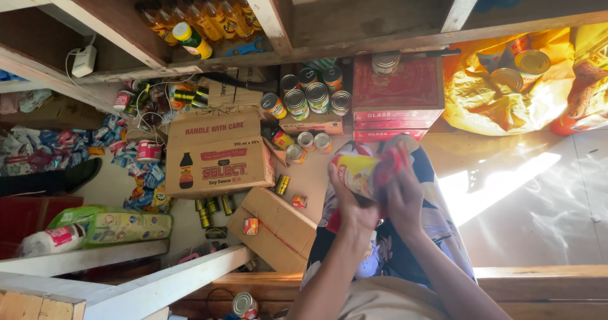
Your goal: Wiping canned goods with a cloth and organizing them onto grocery store shelves.
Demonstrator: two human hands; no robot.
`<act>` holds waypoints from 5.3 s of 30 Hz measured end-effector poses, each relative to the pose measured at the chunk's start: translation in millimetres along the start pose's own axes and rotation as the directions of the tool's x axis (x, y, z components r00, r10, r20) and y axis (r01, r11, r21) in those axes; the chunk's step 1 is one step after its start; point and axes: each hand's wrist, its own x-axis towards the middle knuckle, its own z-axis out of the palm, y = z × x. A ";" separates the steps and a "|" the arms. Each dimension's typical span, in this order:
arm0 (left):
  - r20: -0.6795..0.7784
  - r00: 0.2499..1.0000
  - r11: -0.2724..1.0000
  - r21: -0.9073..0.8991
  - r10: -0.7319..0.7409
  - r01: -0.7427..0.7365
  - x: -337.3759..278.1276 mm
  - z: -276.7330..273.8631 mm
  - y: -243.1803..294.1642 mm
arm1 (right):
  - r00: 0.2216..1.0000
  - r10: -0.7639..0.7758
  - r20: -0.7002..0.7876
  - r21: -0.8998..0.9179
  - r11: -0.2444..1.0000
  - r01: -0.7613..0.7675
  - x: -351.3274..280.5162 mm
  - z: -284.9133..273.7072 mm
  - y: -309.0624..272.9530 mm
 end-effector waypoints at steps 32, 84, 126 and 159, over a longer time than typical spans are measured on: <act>0.409 0.896 0.666 0.621 0.175 -0.414 -47.0 31.2 10.0 | 0.422 0.603 0.677 0.551 -0.035 -0.834 13.9 -13.2 43.6; 0.950 0.285 -0.270 0.310 0.128 -0.912 244.5 537.7 46.5 | 0.834 -0.531 0.146 -0.488 0.695 0.528 493.8 -153.1 -142.5; 0.929 0.278 -0.429 0.153 -0.246 -0.890 333.0 584.3 69.4 | 0.736 -0.656 0.165 -0.844 0.292 0.450 544.6 -167.5 -100.3; 0.985 0.160 -0.653 0.166 0.070 -0.738 185.1 434.2 83.9 | 0.780 -0.625 0.007 -0.571 0.638 0.516 434.8 -158.1 -99.4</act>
